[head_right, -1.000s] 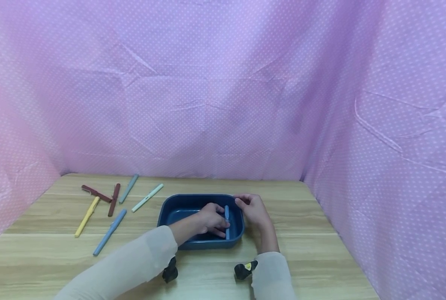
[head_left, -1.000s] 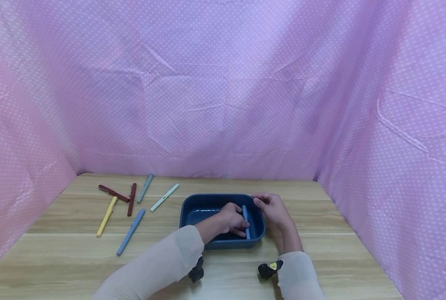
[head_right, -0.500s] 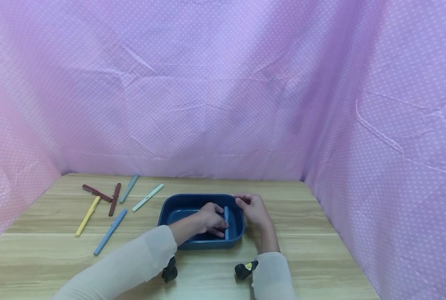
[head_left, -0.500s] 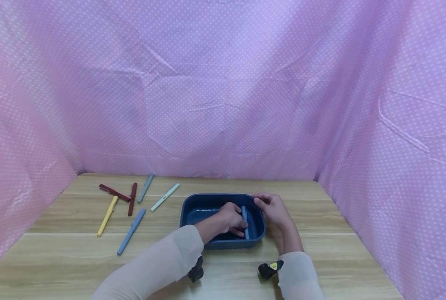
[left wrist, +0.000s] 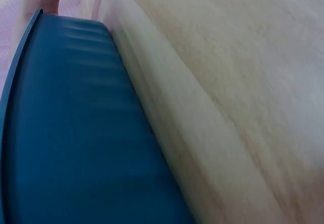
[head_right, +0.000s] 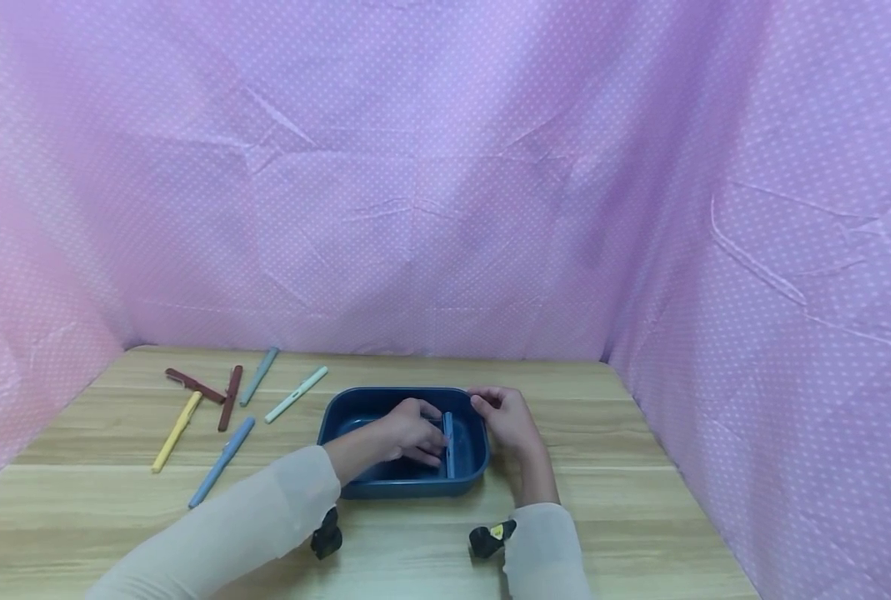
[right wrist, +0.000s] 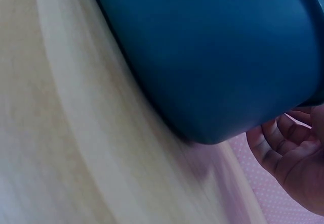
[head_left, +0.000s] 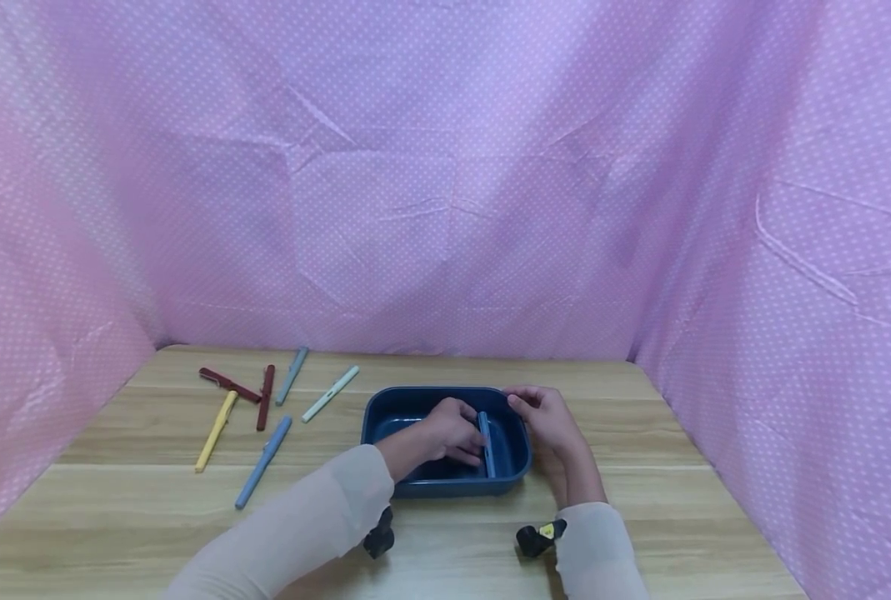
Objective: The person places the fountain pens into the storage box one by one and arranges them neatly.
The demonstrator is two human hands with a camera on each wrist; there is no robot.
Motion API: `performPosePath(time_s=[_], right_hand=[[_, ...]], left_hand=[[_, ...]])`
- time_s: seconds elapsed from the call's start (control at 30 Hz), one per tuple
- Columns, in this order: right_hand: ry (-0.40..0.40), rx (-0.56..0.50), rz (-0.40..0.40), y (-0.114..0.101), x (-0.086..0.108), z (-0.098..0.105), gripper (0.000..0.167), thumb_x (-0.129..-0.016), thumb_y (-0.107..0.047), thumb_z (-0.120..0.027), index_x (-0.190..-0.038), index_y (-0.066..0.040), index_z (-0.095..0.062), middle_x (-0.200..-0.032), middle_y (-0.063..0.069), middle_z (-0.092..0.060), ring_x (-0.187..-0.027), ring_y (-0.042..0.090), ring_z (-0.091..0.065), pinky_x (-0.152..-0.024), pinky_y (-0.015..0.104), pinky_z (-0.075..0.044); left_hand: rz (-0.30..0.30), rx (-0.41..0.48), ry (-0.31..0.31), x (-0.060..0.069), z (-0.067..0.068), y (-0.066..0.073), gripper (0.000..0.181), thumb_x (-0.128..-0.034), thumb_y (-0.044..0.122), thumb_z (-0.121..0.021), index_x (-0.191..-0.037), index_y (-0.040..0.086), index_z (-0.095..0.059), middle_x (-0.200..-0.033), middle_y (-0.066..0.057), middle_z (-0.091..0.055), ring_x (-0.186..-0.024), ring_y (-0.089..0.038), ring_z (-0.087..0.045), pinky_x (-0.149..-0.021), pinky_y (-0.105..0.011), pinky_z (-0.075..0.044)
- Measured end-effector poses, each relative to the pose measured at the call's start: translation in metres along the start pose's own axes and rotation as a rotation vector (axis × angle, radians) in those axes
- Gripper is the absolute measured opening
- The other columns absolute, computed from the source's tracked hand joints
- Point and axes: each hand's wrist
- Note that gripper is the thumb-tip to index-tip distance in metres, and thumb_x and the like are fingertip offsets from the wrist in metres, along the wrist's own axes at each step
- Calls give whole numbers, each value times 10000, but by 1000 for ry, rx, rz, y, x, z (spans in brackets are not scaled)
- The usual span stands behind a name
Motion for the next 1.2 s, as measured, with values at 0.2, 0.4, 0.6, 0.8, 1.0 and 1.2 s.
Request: performPosePath(time_s=[0.2,0.4,0.6,0.8,1.0,1.2], right_hand=[[12,9,-19,0,0,0,248,-1048,-142,-598,-1227,-14,-712,-1178,129,-710,-1120,247,-637,-1002,394,-524],[11,10,-18,-2,1,1,260,-1049,-145,-596,-1233,3,-704,-1183,144,-706,-1118,252,-638,-988,405,-541],[17,20,-19,-1,1,1,254,-1047,-142,-599,-1228,-4,-713,-1177,132,-709,-1106,239,-637,-956,358,-555],[17,17,-19,-1,2,1,266,-1052,-137,-589,-1245,9,-700,-1192,148,-702,-1098,241,-626,-936,323,-547],[3,2,-22,-12,6,0,269,-1053,-95,-575,-1253,49,-682,-1210,192,-695,-1101,234,-630,-954,344,-550],[4,1,-18,-3,2,-2,277,-1058,-120,-574,-1266,25,-684,-1229,176,-694,-1125,234,-632,-983,380,-551]], left_hand=[[-10,11,-3,1,7,3,565,-897,-106,-699,-1408,-76,-459,-968,-218,-708,-842,-306,-725,-657,-386,-639],[-34,-3,-17,5,15,10,575,-909,-107,-671,-1436,-67,-444,-1008,-233,-701,-909,-338,-719,-676,-383,-640],[-69,-12,-39,9,25,20,582,-911,-113,-659,-1445,-63,-436,-1033,-211,-666,-999,-393,-688,-701,-398,-640],[-96,-18,-39,11,38,28,582,-906,-130,-642,-1445,-54,-435,-1130,-240,-656,-1085,-441,-655,-725,-410,-640],[-112,-30,-13,16,50,34,613,-899,-135,-635,-1466,-34,-427,-1187,-252,-653,-1136,-450,-632,-731,-405,-639],[-109,-61,25,22,62,40,618,-899,-114,-652,-1470,-6,-443,-1187,-218,-656,-1161,-449,-622,-731,-411,-639]])
Point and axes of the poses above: each hand's wrist, its own x-axis away from the middle knuckle, its own z-axis out of the back of the hand, y = z × x
